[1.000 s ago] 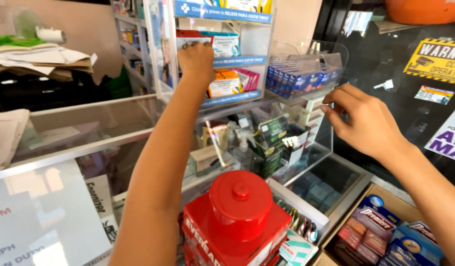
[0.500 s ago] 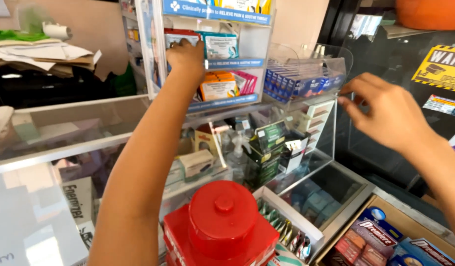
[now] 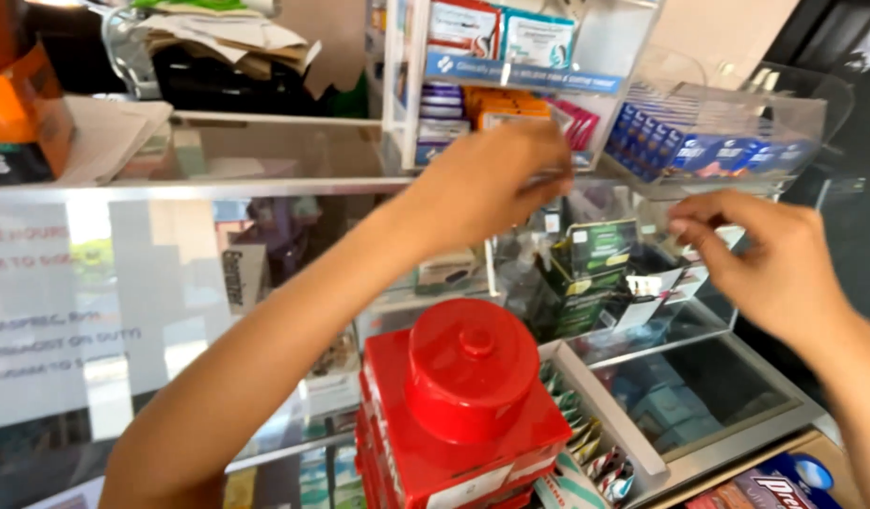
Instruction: Organize candy jars and medicine boxes on shelves and in a display case.
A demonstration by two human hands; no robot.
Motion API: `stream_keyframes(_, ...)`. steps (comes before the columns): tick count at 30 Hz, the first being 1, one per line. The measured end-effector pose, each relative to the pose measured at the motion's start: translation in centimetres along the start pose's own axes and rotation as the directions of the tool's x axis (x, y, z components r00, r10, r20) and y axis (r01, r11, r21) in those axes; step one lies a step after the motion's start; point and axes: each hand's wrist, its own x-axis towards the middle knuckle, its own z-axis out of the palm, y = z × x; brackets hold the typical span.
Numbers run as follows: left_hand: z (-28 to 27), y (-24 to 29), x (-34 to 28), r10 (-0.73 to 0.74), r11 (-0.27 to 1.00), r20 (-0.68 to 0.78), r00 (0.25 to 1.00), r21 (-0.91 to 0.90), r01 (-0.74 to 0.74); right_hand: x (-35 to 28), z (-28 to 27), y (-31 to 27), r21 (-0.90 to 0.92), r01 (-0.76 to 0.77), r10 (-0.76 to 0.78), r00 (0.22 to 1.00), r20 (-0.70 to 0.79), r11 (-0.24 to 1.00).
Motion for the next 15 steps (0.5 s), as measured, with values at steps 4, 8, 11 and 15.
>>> stream_keyframes(4,-2.4,5.2,-6.2,-0.139,0.978,0.125,0.982,-0.136,0.155,-2.8,4.0,-3.2,0.149,-0.023,0.015,0.998,0.055,0.989)
stream_keyframes(8,-2.8,6.8,-12.0,-0.290,0.916,0.166,0.943,-0.237,0.323,-4.4,7.4,-6.1,0.271,-0.016,-0.085,0.930,0.357,0.962)
stream_keyframes(11,-2.0,7.1,-15.7,-0.393,0.848,0.195,0.899,-0.302,0.436,-6.3,10.1,-6.4,0.485,-0.093,-0.169,0.866,0.470,0.869)
stream_keyframes(15,-0.3,7.4,-18.0,-0.423,0.794,0.204,0.883,-0.386,0.469,-9.2,12.1,-6.8,0.742,-0.334,-0.090,0.880,0.467,0.581)
